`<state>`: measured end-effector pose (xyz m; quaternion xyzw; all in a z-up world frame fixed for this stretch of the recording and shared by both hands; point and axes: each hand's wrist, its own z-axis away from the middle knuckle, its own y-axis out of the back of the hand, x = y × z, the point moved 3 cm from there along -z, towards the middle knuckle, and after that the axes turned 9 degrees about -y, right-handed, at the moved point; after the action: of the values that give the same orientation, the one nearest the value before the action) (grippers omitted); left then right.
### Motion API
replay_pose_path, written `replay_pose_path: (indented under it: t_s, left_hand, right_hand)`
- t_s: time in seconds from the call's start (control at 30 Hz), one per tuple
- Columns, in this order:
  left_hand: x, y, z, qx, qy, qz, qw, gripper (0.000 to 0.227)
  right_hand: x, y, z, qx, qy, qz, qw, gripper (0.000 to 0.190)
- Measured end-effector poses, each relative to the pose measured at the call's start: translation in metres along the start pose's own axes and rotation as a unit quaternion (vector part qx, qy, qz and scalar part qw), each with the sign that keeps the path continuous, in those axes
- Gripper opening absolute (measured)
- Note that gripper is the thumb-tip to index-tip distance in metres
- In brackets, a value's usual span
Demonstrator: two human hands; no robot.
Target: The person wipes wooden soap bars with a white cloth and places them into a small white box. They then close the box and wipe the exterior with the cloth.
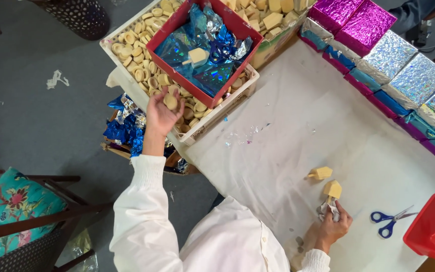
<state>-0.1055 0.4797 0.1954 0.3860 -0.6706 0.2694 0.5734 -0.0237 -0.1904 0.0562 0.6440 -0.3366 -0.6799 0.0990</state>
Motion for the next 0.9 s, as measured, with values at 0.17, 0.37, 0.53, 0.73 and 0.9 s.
replay_pose_path:
  t_s: [0.17,0.37,0.53,0.73,0.9]
  left_hand:
    - [0.010,0.002,0.021,-0.059,-0.044,-0.163,0.984,0.016]
    - [0.007,-0.008,0.033,-0.182,-0.169,-0.588,0.769,0.034]
    - [-0.019,-0.008,0.033,-0.194,-0.190,-0.547,0.791,0.024]
    - [0.105,-0.046,0.066,-0.170,-0.176,-0.486,0.839,0.020]
    - [0.088,-0.129,0.114,-0.272,-0.133,-0.249,0.920,0.025]
  right_hand:
    - [-0.003,0.000,0.002,0.003,0.001,0.003,1.000,0.035]
    - [-0.007,0.000,0.001,0.001,-0.008,-0.010,1.000,0.034]
    - [-0.010,0.002,0.002,0.009,-0.007,-0.014,1.000,0.035]
    - [-0.014,0.003,0.005,0.019,-0.013,-0.010,1.000,0.035]
    - [-0.011,-0.001,0.002,0.011,-0.006,0.009,1.000,0.038]
